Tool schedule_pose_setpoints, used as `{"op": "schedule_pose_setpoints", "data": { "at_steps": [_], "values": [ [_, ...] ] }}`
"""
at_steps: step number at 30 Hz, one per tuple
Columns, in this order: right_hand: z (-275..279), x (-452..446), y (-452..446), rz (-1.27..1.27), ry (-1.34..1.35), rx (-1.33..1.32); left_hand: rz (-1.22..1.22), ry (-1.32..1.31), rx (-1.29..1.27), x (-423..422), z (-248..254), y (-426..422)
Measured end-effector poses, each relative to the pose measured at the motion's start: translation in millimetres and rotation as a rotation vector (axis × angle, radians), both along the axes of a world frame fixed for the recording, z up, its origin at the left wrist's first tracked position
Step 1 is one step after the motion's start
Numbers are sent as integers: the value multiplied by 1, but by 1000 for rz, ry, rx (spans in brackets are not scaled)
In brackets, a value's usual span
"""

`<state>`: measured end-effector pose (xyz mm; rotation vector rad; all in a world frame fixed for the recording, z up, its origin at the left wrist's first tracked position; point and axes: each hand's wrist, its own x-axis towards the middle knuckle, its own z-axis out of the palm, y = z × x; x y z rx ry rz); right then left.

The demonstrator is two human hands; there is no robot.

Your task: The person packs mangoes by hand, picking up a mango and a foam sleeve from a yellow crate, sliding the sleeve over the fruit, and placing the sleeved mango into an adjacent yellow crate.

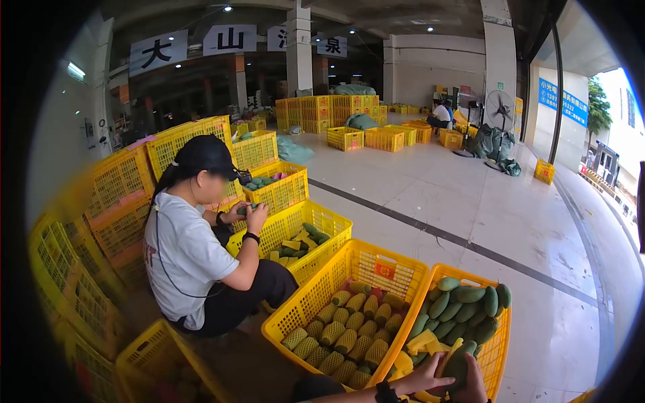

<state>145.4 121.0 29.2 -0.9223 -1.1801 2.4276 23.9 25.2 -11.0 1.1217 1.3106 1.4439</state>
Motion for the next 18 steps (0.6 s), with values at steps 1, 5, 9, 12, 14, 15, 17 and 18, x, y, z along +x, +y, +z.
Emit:
{"op": "schedule_pose_setpoints", "data": {
  "at_steps": [1, 5, 9, 12, 14, 15, 17, 18],
  "values": [
    [2, 2, -6, -78, 58, 87, -35, 47, 24, -3, 1, 0],
    [-8, 6, 10, -84, 65, -154, -142, 52, -4, -21, 25, -4],
    [-3, 3, 9, -18, 151, -258, -164, 52, 28, -32, 38, -5],
    [5, 5, 4, 25, 214, -337, -130, 203, 108, -27, 29, -2],
    [0, 7, 1, 76, 267, -372, -83, 271, 150, -21, 28, -2],
    [-4, 9, -1, 66, 248, -307, -49, 394, 191, -19, 28, -3],
    [-5, 14, -2, 217, 217, 198, -47, 558, 191, -16, 37, -7],
    [-4, 13, -2, 105, 238, -217, -23, 637, 281, -15, 31, -8]
  ]
}}
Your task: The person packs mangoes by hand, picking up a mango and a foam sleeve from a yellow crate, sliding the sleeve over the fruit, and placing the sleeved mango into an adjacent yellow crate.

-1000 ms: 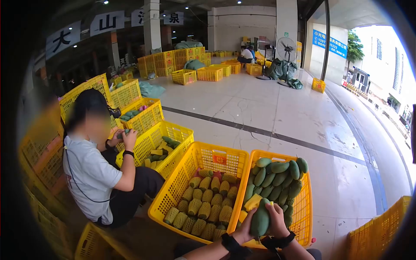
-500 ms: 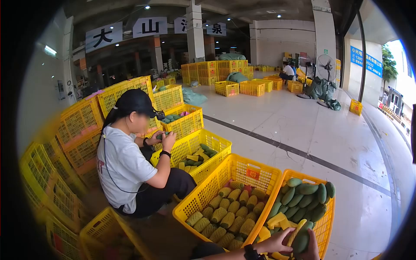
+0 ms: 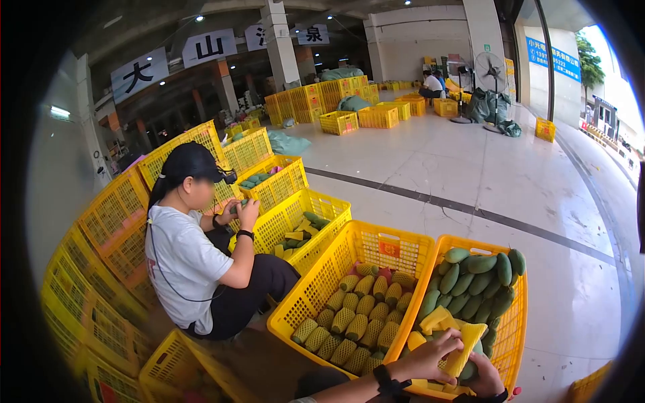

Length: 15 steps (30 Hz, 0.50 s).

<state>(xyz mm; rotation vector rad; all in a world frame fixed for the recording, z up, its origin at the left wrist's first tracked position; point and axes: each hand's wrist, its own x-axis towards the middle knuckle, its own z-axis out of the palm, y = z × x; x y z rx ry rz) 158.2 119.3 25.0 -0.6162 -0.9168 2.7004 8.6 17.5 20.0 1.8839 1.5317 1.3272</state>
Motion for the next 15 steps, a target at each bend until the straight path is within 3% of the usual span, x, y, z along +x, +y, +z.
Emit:
{"op": "schedule_pose_setpoints", "data": {
  "at_steps": [4, 6, 7, 11, 15],
  "values": [
    [2, 6, -1, 25, -59, 124, -72, 16, -136, -9, 4, -7],
    [7, 10, -4, 93, -92, 513, -99, 146, -128, -12, 3, -10],
    [0, 13, -3, 66, -121, 228, -101, 129, -115, -12, 6, -12],
    [-14, 12, -4, -18, -184, 183, -26, 128, -77, -6, -2, -11],
    [-9, 6, 3, -92, -160, 348, 310, -47, -66, -16, -7, -6]
  ]
}}
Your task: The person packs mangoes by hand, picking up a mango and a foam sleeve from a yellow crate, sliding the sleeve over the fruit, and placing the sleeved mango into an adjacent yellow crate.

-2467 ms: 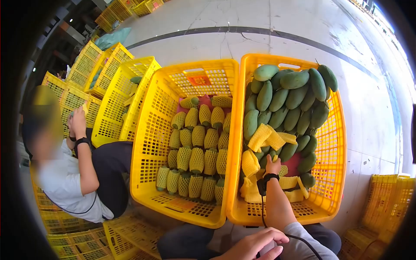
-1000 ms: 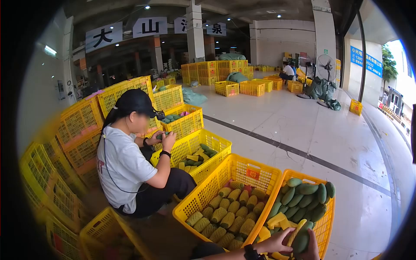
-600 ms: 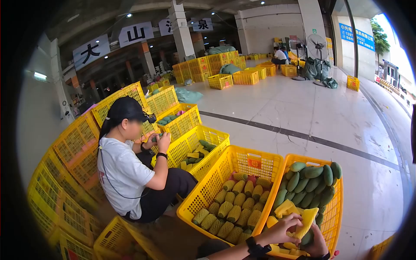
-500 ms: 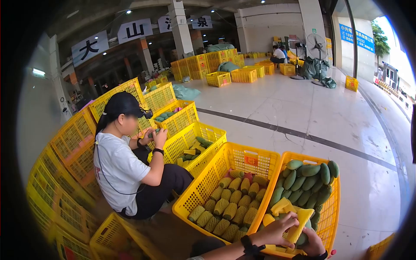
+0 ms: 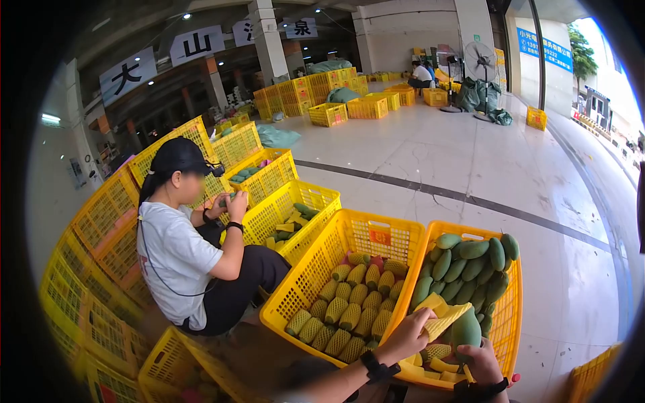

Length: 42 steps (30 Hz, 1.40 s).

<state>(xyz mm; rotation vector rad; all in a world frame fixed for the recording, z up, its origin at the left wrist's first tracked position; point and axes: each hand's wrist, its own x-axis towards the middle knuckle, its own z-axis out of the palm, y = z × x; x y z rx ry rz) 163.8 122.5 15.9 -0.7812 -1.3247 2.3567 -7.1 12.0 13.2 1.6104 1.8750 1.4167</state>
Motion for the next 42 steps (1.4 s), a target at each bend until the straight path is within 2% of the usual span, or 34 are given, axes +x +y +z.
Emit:
{"op": "schedule_pose_setpoints", "data": {
  "at_steps": [2, 3, 5, 6, 8, 11, 14, 16, 17, 19, 21, 22, 23, 25, 27, 29, 30, 32, 33, 35, 37, 39, 41, 42],
  "values": [
    [-3, 2, 4, 14, 8, 52, 191, -117, 46, -8, 6, 2],
    [-5, 3, 5, 40, 67, 38, 191, -118, 43, -11, 4, 4],
    [1, 1, -1, 69, 122, 20, 283, 26, 130, -18, 1, 7],
    [13, -3, -11, 95, 181, 3, 294, 60, 27, -16, 4, 6],
    [13, -4, -16, 221, 206, 36, 239, 86, 12, -6, -4, 9],
    [15, -16, -33, 172, 165, 91, 102, 132, 60, 5, 1, 14],
    [22, -26, -40, 53, 170, 34, 12, 11, 23, 7, 1, 18],
    [29, -29, -38, -64, 162, -25, 62, 39, -38, 5, 4, 17],
    [24, -27, -32, -84, 119, 8, 111, 67, -96, 5, 5, 16],
    [21, -22, -23, -67, -7, 159, 111, -22, -36, 4, -6, 20],
    [23, -19, -20, -76, 51, 109, 98, -946, -68, -3, -32, 27],
    [24, -18, -19, -80, 115, 64, 9, -1441, -15, -7, -29, 26],
    [24, -17, -19, -83, 112, 62, 9, -1443, -19, -9, -25, 25],
    [24, -17, -20, -128, 197, -51, -37, -1812, -2, -10, -17, 24],
    [28, -16, -21, -98, 221, -127, -22, -1741, 16, -6, -16, 27],
    [32, -19, -23, -77, 197, -58, 85, -1463, 48, -2, -5, 30],
    [32, -19, -23, -78, 195, -58, 84, -1465, 47, -2, -7, 31],
    [33, -20, -25, 10, 195, -67, 223, -696, -58, -5, -11, 30],
    [33, -21, -27, 10, 194, -67, 223, -698, -58, -3, -12, 30],
    [32, -26, -32, 8, 199, 31, 251, -381, -74, 5, -1, 26],
    [33, -29, -32, -21, 193, 46, 235, -395, -88, 3, 6, 21],
    [35, -27, -27, 10, 39, 175, 212, -305, -53, -9, -6, 22],
    [46, -23, -26, 58, -20, 157, 243, -246, -41, -18, 5, 17],
    [42, -22, -25, 115, -78, 231, 265, -169, -31, -21, 12, 14]
  ]
}}
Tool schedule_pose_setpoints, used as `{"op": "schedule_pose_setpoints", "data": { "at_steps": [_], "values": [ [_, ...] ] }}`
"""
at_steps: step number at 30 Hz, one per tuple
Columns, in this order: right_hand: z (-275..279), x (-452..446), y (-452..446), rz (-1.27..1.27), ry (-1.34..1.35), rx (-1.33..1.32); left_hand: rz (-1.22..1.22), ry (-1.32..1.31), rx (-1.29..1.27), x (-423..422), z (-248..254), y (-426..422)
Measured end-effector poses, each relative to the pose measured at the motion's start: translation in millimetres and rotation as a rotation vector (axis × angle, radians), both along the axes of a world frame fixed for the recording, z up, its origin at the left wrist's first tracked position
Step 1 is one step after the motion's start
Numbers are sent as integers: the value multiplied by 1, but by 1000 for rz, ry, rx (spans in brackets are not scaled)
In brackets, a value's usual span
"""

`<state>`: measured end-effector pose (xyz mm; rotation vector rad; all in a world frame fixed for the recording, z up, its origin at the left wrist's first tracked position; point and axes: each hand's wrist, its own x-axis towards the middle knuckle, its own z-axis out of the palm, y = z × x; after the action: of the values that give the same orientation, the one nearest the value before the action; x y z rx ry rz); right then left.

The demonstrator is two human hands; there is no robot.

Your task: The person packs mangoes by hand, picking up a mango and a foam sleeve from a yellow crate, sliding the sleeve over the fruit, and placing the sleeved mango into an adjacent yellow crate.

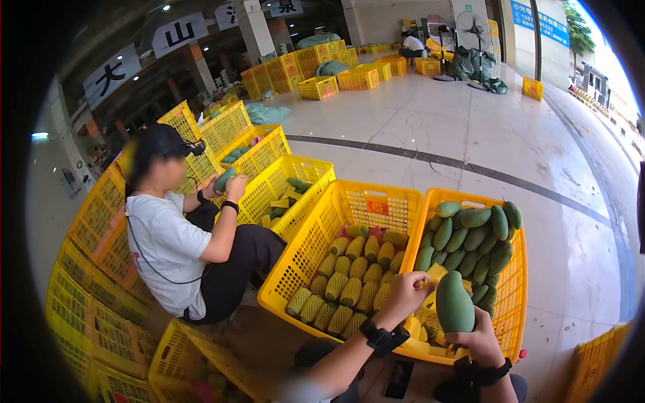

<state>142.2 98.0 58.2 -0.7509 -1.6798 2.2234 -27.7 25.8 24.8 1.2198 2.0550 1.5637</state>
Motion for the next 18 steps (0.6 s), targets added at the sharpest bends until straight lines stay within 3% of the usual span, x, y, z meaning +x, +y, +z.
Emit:
{"op": "schedule_pose_setpoints", "data": {
  "at_steps": [2, 4, 5, 7, 11, 15, 16, 17, 18],
  "values": [
    [-19, 3, 4, 58, -63, 73, 39, 108, -14, -1, 10, -7],
    [-43, 2, 4, 88, 2, 388, 36, 129, 12, -2, 5, -9],
    [-42, 2, 3, 92, -2, 385, 28, 155, 38, -2, 1, -9],
    [-36, 2, 1, 124, -142, 676, 30, 285, 70, 3, -13, -6],
    [-53, -5, -2, 2, -314, 525, -28, 788, -64, 26, -20, -7],
    [-61, -12, -4, -100, -220, 566, -98, 909, 0, 40, -12, -12],
    [-38, -15, -6, -104, -279, 386, -144, 970, -18, 48, -9, -15],
    [-59, -19, -3, -222, -110, 628, -185, 1037, -39, 55, -8, -17],
    [-70, -17, 0, -245, -106, 599, -188, 1037, -29, 59, -11, -16]
  ]
}}
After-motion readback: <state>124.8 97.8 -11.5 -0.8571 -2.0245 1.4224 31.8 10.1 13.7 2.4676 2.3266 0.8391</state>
